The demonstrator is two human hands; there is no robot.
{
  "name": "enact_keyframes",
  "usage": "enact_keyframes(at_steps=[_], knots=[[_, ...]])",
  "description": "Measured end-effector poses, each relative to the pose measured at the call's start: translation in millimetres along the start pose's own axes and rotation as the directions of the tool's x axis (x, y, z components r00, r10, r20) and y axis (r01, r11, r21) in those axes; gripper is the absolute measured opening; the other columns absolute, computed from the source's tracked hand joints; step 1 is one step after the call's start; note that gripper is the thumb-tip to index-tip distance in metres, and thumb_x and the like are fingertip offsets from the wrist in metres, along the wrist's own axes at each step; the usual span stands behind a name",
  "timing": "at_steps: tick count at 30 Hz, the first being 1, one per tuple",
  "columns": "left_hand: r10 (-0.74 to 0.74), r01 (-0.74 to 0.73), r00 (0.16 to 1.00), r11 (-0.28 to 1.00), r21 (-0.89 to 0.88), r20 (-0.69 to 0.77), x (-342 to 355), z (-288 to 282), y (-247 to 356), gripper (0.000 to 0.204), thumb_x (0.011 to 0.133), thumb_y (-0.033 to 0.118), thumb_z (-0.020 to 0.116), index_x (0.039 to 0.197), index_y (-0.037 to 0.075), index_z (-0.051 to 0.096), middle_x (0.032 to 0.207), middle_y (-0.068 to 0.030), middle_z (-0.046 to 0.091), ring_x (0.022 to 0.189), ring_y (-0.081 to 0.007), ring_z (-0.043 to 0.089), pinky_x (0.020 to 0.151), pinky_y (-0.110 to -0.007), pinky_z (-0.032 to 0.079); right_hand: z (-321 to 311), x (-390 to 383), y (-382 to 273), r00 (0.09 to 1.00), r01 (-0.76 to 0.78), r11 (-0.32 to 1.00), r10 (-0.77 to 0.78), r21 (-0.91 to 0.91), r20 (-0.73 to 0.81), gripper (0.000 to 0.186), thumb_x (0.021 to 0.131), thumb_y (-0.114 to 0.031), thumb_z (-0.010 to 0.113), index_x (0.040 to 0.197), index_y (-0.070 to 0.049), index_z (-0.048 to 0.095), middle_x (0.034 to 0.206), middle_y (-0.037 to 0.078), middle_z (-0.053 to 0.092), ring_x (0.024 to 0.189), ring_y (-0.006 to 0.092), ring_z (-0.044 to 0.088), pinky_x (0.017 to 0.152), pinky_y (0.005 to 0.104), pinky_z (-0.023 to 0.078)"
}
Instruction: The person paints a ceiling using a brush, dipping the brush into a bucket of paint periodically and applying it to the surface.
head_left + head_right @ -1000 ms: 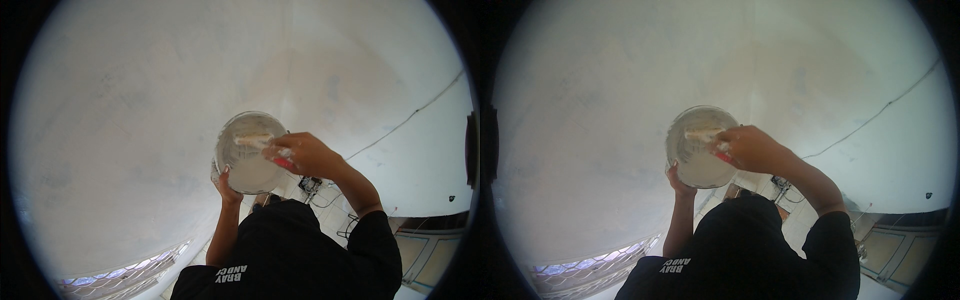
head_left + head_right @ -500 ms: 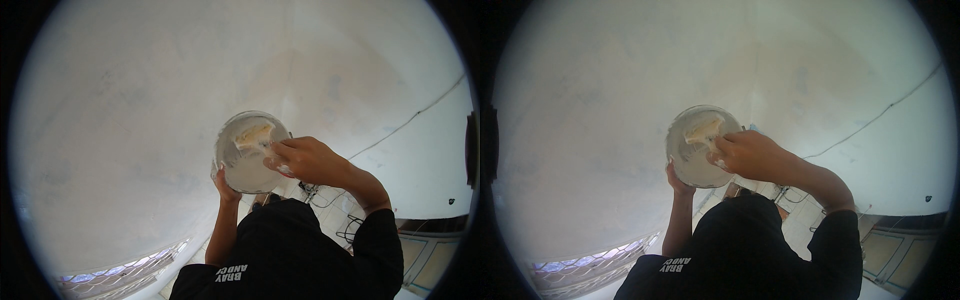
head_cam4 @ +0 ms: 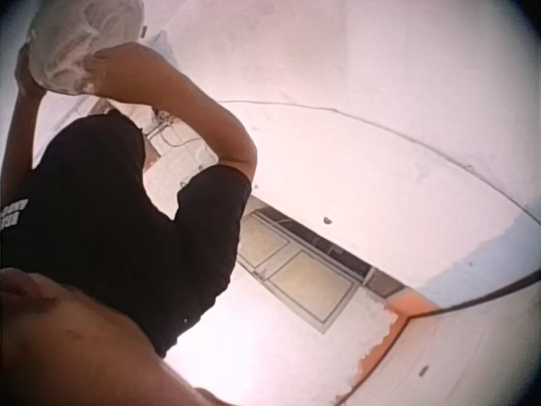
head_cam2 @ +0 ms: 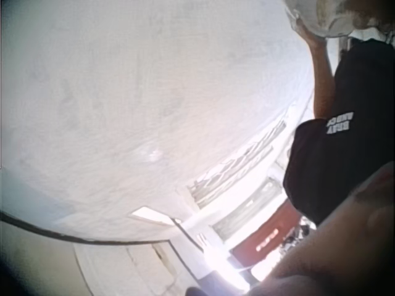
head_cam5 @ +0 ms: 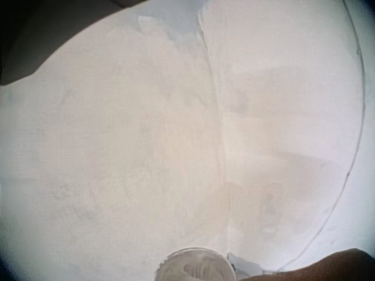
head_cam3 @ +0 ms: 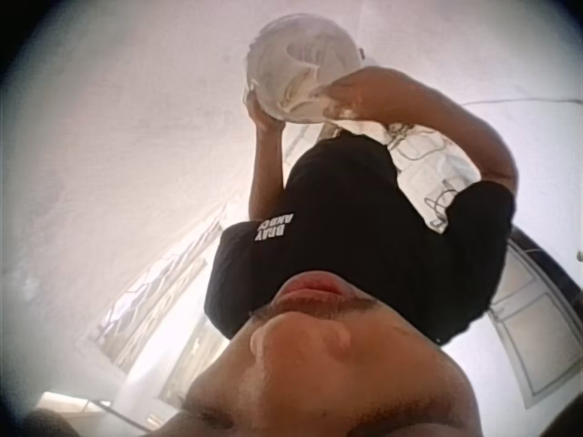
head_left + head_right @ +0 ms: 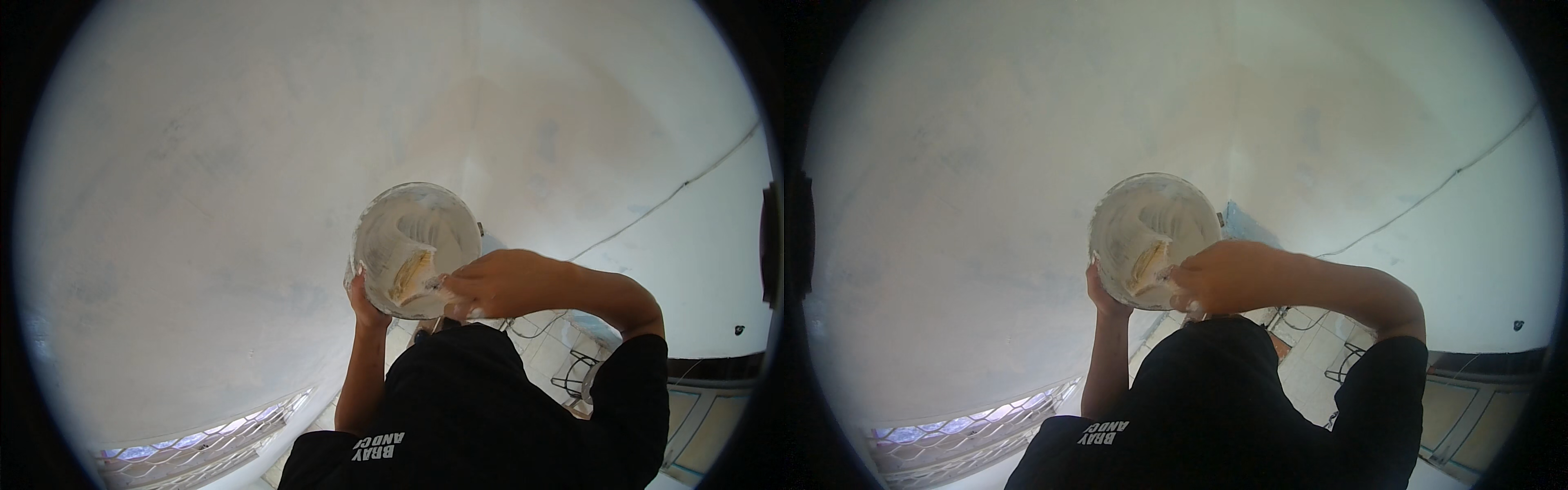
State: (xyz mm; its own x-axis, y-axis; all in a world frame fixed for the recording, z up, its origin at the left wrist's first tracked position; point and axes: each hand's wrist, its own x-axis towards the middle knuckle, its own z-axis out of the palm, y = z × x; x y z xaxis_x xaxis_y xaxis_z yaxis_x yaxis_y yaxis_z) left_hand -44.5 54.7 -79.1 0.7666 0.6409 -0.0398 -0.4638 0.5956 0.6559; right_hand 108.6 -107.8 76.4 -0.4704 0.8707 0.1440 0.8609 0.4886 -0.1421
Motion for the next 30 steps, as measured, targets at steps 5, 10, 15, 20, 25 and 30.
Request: enact_keyframes(at_steps=[5,10,15,20,25,30], knots=[[0.047,-0.047,0.999,0.997,0.055,0.002,-2.5,10.1,2.2,0.05,0.087,0.032,0.037,0.123,-0.002,0.042,0.12,-0.0129,0.05,0.109,-0.0232,0.05,0.091,-0.035,0.041,5.2,-23.8,19.4,0.886,-0.26,0.856,0.395,0.447,-0.241,0.02,0.077,-0.017,0.064,0.095,-0.007,0.064,0.09,0.009,0.064,0.075,0.0209,0.063,0.072,0.0307,0.052],[0.039,-0.039,0.999,0.999,0.014,-0.014,-1.3,10.0,-0.1,0.05,0.086,0.031,0.037,0.123,-0.003,0.042,0.12,-0.0126,0.05,0.11,-0.023,0.05,0.092,-0.034,0.04,17.4,-16.0,37.3,0.584,-0.425,0.676,0.713,0.602,-0.388,0.016,0.077,-0.015,0.066,0.088,-0.004,0.062,0.073,0.008,0.065,0.066,0.0155,0.063,0.065,0.0259,0.049],[0.054,-0.053,0.998,0.996,0.066,-0.017,-1.6,10.6,-3.2,0.051,0.086,0.03,0.038,0.124,-0.003,0.04,0.121,-0.0131,0.05,0.11,-0.0233,0.049,0.092,-0.034,0.039,22.4,-11.1,42.1,0.514,-0.419,0.618,0.766,0.665,-0.387,0.015,0.078,-0.014,0.067,0.083,-0.002,0.061,0.072,0.007,0.064,0.066,0.0119,0.061,0.065,0.0239,0.048],[0.057,-0.054,0.997,0.998,0.044,-0.055,-2.5,19.9,-3.0,0.051,0.085,0.029,0.038,0.124,-0.003,0.04,0.121,-0.0136,0.05,0.11,-0.0237,0.049,0.093,-0.035,0.039,19.2,-14.3,42.8,0.522,-0.432,0.516,0.812,0.74,-0.262,0.021,0.081,-0.021,0.063,0.089,-0.001,0.063,0.075,0.01,0.065,0.067,0.0147,0.062,0.066,0.0259,0.048],[0.061,-0.057,0.995,0.997,0.048,-0.079,-2.7,13.9,-7.7,0.05,0.086,0.029,0.038,0.124,-0.003,0.04,0.12,-0.0136,0.05,0.11,-0.0238,0.05,0.093,-0.035,0.039,20.1,-18.6,36.2,0.615,-0.482,0.66,0.723,0.576,-0.314,0.021,0.079,-0.02,0.062,0.093,-0.003,0.064,0.077,0.012,0.066,0.067,0.021,0.063,0.065,0.028,0.049],[0.061,-0.06,0.995,0.998,0.007,-0.078,-2.3,10.6,-7.4,0.049,0.084,0.024,0.041,0.125,-0.003,0.039,0.12,-0.0131,0.051,0.11,-0.0241,0.049,0.093,-0.035,0.038,8.6,-22.8,27.7,0.633,-0.462,0.712,0.683,0.529,-0.365,0.019,0.079,-0.019,0.06,0.093,-0.007,0.064,0.076,0.01,0.066,0.066,0.0232,0.063,0.065,0.0296,0.05]])
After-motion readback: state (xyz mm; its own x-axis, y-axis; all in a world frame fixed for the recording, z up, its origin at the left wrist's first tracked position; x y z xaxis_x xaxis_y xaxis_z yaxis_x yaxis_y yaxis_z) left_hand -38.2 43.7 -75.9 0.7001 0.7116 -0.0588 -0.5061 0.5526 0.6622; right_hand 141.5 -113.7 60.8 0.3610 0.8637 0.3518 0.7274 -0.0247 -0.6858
